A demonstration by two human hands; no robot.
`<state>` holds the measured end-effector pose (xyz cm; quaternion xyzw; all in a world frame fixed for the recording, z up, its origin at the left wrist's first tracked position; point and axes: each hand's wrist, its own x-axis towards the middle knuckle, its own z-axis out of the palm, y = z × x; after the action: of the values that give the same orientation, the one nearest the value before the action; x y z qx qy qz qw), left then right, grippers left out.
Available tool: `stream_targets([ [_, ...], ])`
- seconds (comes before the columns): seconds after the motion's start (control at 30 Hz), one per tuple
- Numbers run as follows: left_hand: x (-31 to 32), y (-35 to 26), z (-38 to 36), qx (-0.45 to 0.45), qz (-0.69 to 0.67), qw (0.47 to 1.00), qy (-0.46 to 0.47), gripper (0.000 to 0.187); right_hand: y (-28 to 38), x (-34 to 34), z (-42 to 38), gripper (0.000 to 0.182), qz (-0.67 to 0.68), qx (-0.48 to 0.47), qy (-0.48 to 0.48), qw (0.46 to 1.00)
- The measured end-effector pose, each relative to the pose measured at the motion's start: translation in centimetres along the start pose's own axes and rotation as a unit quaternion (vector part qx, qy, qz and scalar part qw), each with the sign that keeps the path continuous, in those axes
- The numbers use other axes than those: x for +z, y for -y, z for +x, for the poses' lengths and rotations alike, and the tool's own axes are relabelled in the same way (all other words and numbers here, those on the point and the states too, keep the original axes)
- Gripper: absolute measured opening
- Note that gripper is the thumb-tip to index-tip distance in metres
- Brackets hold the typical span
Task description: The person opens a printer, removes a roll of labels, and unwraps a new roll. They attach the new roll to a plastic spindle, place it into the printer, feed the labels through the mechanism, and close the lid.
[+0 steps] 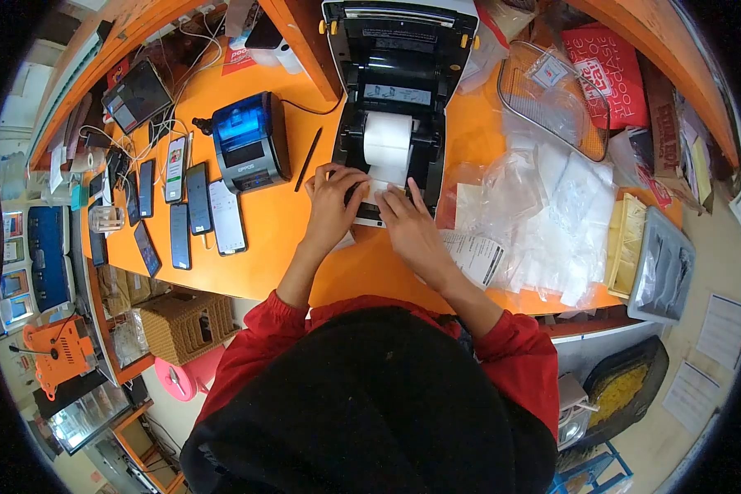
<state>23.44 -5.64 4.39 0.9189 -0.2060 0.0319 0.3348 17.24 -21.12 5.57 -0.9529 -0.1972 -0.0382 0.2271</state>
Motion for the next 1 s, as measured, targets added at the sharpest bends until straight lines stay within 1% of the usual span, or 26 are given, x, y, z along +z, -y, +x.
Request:
stream_targets([
  [0.1, -0.5, 0.1, -0.5, 0.016, -0.021, 0.999, -0.027, 0.016, -0.1, 0.1, -0.7, 0.036, -0.016, -0.020, 0.009, 1.000],
  [0.2, -1.6, -0.2, -1.8, 0.058, 0.016, 0.998, -0.029, 0.017, -0.8, 0.0, -1.0, 0.040, -0.009, -0.033, 0.032, 0.999],
  [0.3, -1.5, 0.2, -4.0, 0.068, 0.042, 0.997, -0.012, 0.018, -0.7, 0.2, -1.4, 0.037, 0.009, -0.037, 0.013, 0.999],
  [0.4, -1.2, 0.2, -5.3, 0.052, 0.060, 0.997, -0.006, 0.021, -0.3, 0.5, -1.5, 0.038, -0.002, -0.022, 0.022, 1.000],
  [0.5, -0.9, -0.1, -5.5, 0.041, 0.052, 0.998, -0.019, 0.025, 0.2, 0.2, -1.6, 0.040, -0.005, -0.020, 0.023, 1.000],
  [0.6, -0.7, -0.3, -5.4, 0.037, 0.061, 0.997, -0.012, 0.029, 0.4, 0.6, -1.8, 0.047, -0.025, -0.024, 0.028, 0.999],
  [0.83, 0.1, -0.6, -5.2, 0.056, 0.103, 0.993, 0.014, 0.033, 1.2, 1.0, -1.7, 0.047, -0.062, -0.012, 0.038, 0.997],
  [1.0, 0.1, -0.7, -5.8, 0.069, 0.121, 0.990, 0.005, 0.033, 1.3, 0.7, -2.1, 0.047, -0.070, -0.014, 0.026, 0.997],
])
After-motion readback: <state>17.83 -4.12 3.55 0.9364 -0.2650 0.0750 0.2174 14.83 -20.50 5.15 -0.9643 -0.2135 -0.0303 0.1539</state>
